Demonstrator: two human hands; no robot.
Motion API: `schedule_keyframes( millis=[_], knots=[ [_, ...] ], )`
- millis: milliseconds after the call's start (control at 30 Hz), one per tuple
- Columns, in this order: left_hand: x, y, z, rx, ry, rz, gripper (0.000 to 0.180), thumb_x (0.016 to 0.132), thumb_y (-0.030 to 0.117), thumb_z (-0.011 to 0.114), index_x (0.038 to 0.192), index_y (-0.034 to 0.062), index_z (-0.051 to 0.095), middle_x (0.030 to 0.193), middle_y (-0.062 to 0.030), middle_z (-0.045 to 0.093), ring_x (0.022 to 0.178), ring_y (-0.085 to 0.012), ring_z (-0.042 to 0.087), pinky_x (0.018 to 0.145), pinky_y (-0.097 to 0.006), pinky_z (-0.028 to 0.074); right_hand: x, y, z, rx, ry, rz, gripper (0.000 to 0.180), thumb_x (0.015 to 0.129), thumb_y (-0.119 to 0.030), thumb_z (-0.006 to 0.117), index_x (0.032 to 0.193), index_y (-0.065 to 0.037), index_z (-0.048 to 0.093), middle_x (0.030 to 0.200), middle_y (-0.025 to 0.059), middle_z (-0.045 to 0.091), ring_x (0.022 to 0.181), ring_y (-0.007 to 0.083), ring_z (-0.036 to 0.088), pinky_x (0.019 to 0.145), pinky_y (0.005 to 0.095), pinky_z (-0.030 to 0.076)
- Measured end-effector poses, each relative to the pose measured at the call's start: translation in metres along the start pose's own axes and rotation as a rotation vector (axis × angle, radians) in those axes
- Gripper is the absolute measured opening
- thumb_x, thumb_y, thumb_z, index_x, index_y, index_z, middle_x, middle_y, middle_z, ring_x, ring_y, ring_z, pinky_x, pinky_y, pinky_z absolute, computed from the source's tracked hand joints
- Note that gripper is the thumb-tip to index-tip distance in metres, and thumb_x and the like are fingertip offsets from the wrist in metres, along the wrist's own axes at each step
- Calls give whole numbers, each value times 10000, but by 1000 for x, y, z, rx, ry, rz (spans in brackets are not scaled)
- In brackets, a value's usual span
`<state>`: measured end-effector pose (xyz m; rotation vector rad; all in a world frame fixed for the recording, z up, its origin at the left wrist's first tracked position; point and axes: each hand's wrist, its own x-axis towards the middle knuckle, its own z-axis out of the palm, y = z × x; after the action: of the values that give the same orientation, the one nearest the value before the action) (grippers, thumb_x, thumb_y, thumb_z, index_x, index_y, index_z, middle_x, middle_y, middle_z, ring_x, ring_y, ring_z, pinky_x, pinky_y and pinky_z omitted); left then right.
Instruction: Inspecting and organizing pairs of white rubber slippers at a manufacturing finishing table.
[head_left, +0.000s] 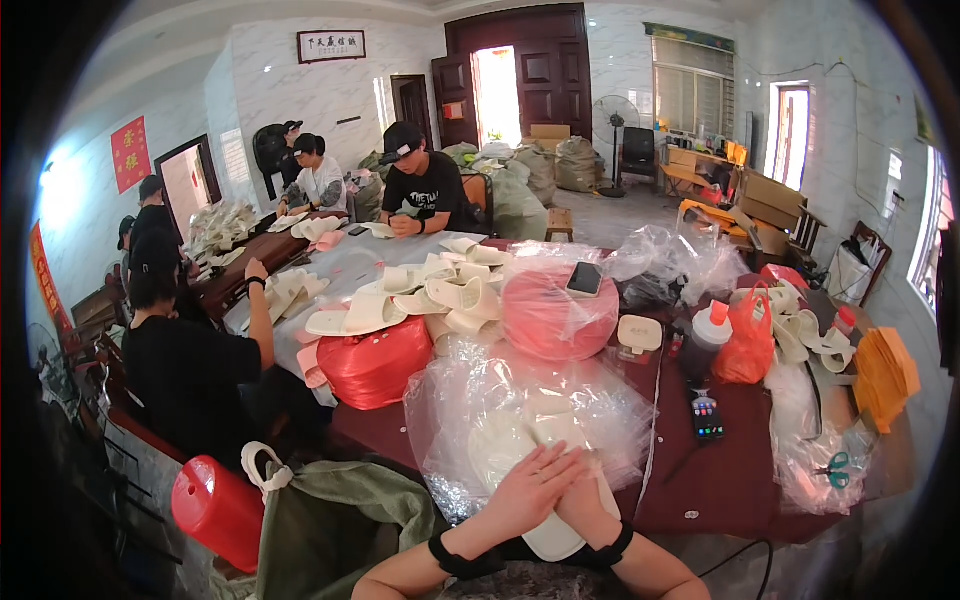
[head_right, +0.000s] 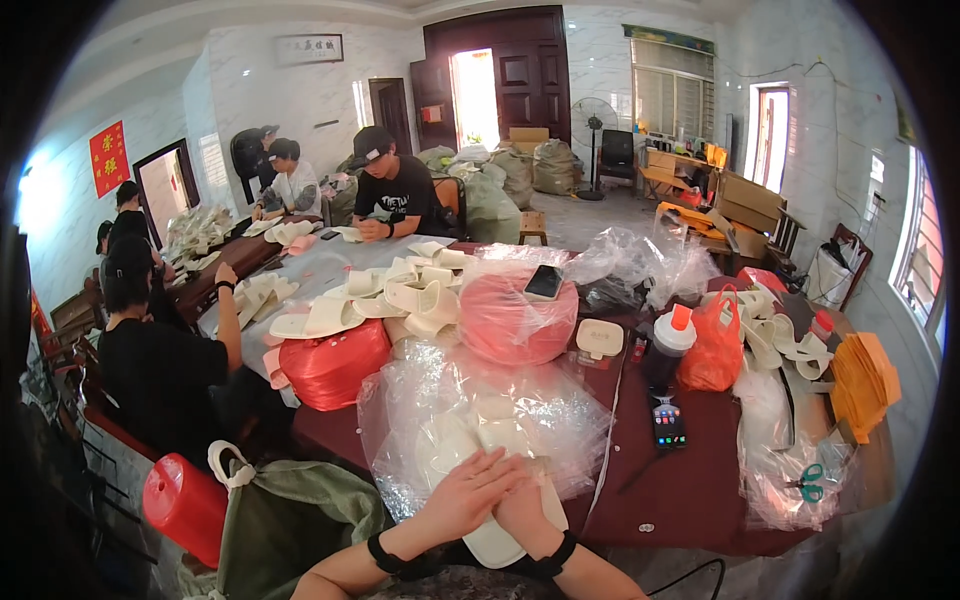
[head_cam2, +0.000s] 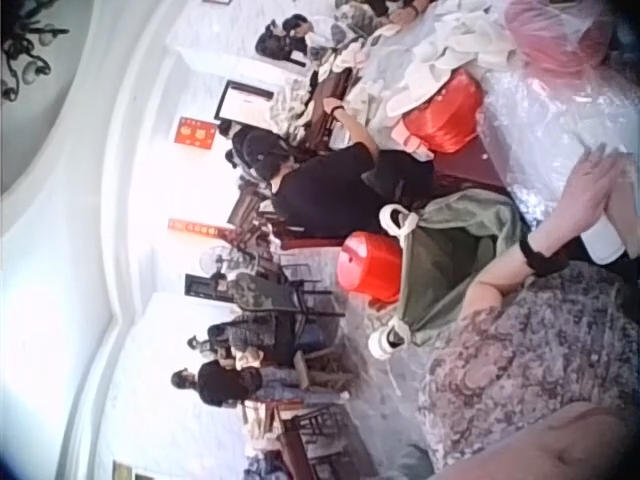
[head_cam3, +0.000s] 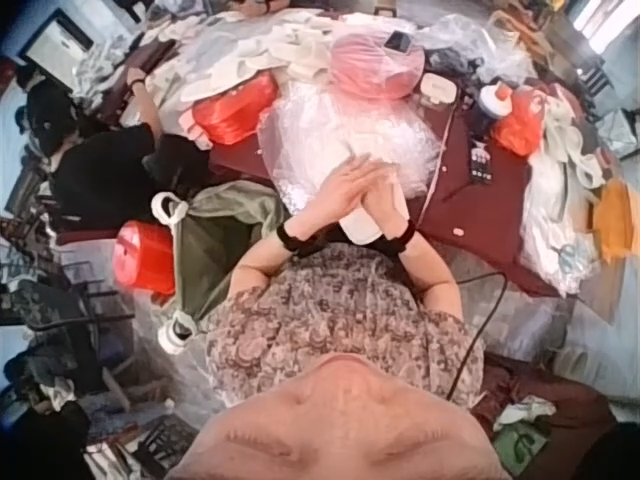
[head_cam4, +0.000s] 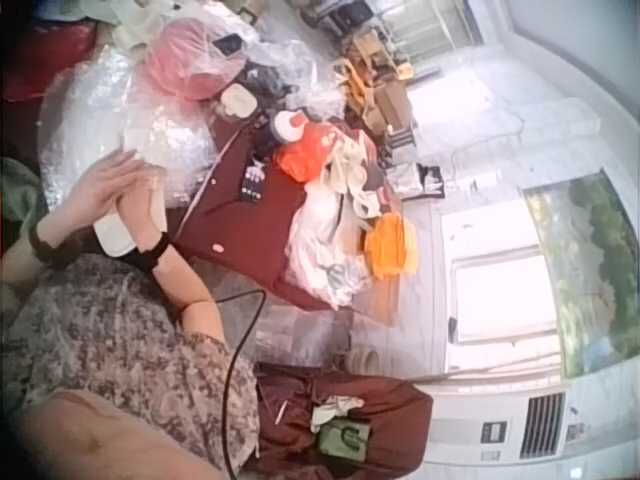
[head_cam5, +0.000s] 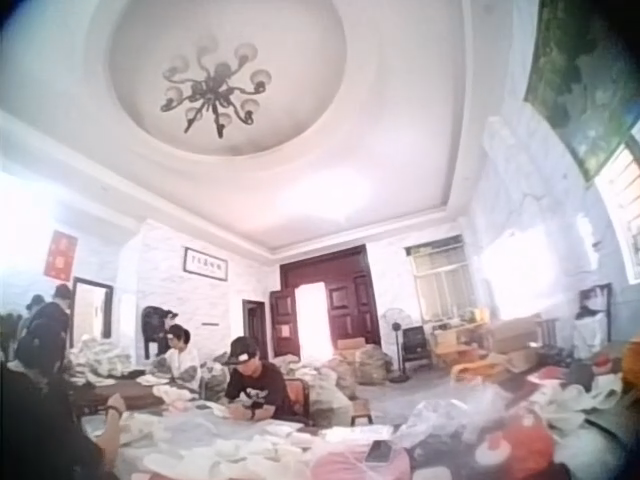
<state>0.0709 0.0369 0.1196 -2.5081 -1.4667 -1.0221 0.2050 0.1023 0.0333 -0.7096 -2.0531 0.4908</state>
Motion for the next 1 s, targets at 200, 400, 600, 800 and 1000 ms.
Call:
schedule_keyframes(
  millis=[200, 400, 600, 800, 1000],
  knots=[
    [-1, 26, 15, -68, -142, 165, 568, 833, 88, 627, 1388, 53, 513, 1440, -125, 504, 1376, -324, 422, 1169, -473, 298, 21, 5, -13, 83, -125, 486, 136, 905, -136, 585, 948, -7, 593, 864, 202, 581, 801, 369, 610, 652, 444, 462],
    [-23, 11, -10, -240, 146, 16, 633, 863, 144, 678, 1440, 49, 437, 1478, -200, 429, 1373, -338, 415, 1185, -448, 258, 38, -18, -33, -121, 99, 158, 237, 891, -92, 597, 1102, 18, 603, 984, 236, 593, 919, 428, 590, 755, 477, 470],
    [-34, -44, -4, -1159, 660, -767, 826, 928, 550, 570, 1504, 21, 303, 1526, -164, 384, 1384, -329, 396, 1143, -440, 322, 38, -47, -34, 122, 161, 42, 303, 874, -33, 587, 1169, 28, 620, 1141, 256, 618, 1038, 419, 600, 855, 457, 485],
    [-29, -33, -14, -1878, 714, -615, 907, 922, 759, 301, 1497, 59, 341, 1484, -156, 444, 1325, -330, 476, 1106, -460, 397, 27, -37, -22, 284, 31, 50, 332, 889, -30, 565, 1213, 26, 604, 1121, 239, 641, 1040, 402, 618, 882, 413, 489],
    [-39, -16, 32, -1503, 403, -975, 756, 989, 632, 325, 1473, 53, 378, 1438, -152, 491, 1264, -333, 528, 1059, -470, 448, 30, -51, -23, 312, 96, 225, 210, 925, -87, 556, 1078, 26, 644, 998, 225, 669, 894, 399, 640, 753, 422, 498]
  ],
)
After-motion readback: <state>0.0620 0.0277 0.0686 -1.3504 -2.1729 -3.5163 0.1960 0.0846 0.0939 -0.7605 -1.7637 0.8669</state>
